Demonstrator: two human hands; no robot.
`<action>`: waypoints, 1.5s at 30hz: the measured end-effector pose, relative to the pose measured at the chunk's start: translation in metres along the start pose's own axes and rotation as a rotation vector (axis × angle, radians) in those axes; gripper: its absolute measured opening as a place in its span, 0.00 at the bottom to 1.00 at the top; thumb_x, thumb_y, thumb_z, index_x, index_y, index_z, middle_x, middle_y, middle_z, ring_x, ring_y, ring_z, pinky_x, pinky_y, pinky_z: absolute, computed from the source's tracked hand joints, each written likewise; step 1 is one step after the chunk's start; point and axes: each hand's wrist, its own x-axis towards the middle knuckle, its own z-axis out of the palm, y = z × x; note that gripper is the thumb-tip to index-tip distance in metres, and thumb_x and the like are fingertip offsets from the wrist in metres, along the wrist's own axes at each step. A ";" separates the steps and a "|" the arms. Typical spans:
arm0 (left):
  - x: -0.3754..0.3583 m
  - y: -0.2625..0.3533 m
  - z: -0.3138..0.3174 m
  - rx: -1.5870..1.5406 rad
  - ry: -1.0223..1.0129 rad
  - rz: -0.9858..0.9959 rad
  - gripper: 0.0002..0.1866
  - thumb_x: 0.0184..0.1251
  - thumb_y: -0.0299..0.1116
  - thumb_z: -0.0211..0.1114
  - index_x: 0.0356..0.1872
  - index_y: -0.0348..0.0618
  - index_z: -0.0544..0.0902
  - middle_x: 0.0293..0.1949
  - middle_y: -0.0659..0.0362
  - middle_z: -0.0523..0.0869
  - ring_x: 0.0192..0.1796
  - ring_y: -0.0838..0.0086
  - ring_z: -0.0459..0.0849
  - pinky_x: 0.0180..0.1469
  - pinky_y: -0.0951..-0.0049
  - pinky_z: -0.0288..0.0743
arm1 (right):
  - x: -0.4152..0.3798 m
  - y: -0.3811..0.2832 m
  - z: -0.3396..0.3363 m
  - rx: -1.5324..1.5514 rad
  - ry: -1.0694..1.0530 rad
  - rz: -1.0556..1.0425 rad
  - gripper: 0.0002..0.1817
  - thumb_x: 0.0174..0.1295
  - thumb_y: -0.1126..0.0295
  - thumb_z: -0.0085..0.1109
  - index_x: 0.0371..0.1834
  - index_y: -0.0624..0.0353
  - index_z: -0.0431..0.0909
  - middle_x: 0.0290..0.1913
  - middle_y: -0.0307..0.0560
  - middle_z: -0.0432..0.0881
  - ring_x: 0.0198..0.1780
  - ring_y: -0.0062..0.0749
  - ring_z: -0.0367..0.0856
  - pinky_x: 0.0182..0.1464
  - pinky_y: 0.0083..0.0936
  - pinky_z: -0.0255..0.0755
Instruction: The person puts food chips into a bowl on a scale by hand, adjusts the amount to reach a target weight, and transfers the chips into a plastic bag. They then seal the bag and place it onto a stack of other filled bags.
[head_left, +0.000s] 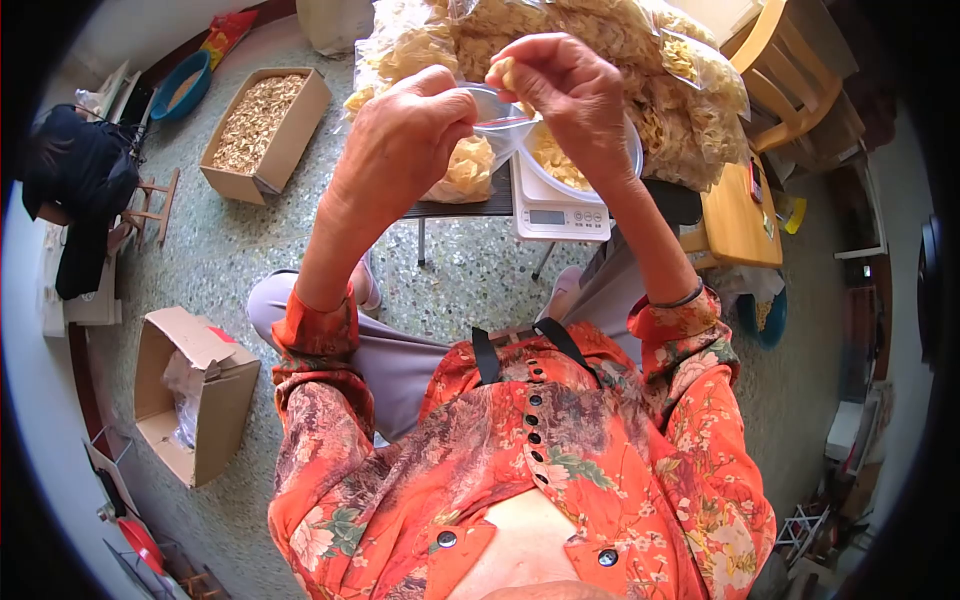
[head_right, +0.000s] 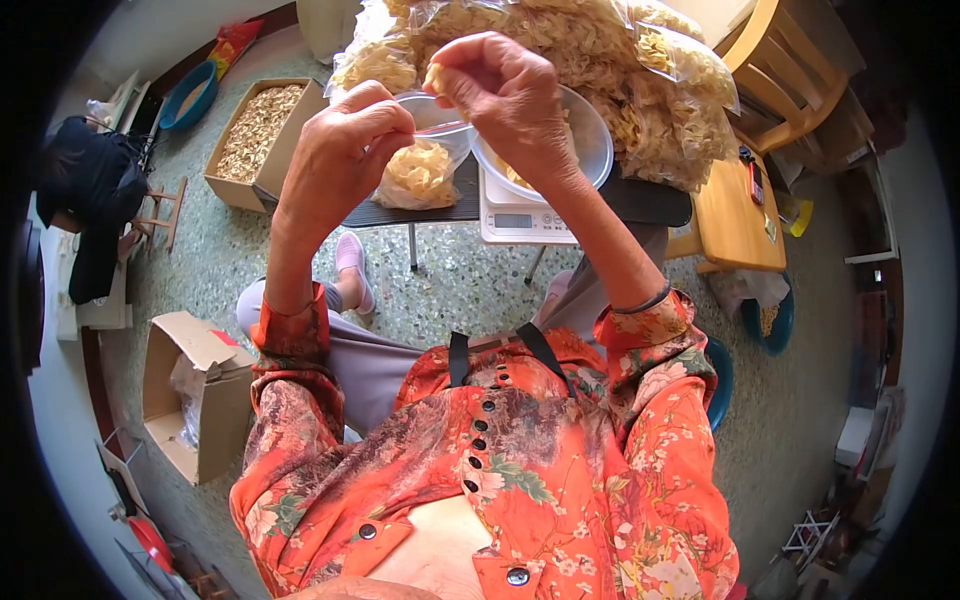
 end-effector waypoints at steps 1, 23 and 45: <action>0.000 0.000 -0.001 0.009 -0.001 0.003 0.03 0.64 0.26 0.72 0.36 0.41 0.86 0.34 0.55 0.84 0.35 0.59 0.86 0.37 0.64 0.78 | 0.000 0.005 0.001 0.013 -0.052 0.024 0.06 0.69 0.78 0.66 0.46 0.66 0.84 0.40 0.45 0.89 0.43 0.23 0.90 0.44 0.19 0.85; -0.001 -0.001 -0.004 -0.021 0.016 0.017 0.02 0.64 0.26 0.70 0.34 0.40 0.85 0.33 0.54 0.83 0.35 0.57 0.84 0.37 0.62 0.77 | 0.006 0.000 0.007 -0.279 -0.110 -0.072 0.03 0.69 0.75 0.66 0.42 0.61 0.83 0.39 0.43 0.89 0.39 0.23 0.87 0.44 0.23 0.83; -0.003 -0.005 0.000 0.005 0.045 0.003 0.06 0.64 0.27 0.72 0.36 0.39 0.83 0.34 0.53 0.83 0.34 0.57 0.85 0.37 0.62 0.77 | -0.003 -0.029 -0.032 -0.696 -0.453 -0.341 0.08 0.64 0.73 0.68 0.46 0.57 0.88 0.43 0.45 0.89 0.38 0.34 0.87 0.43 0.31 0.82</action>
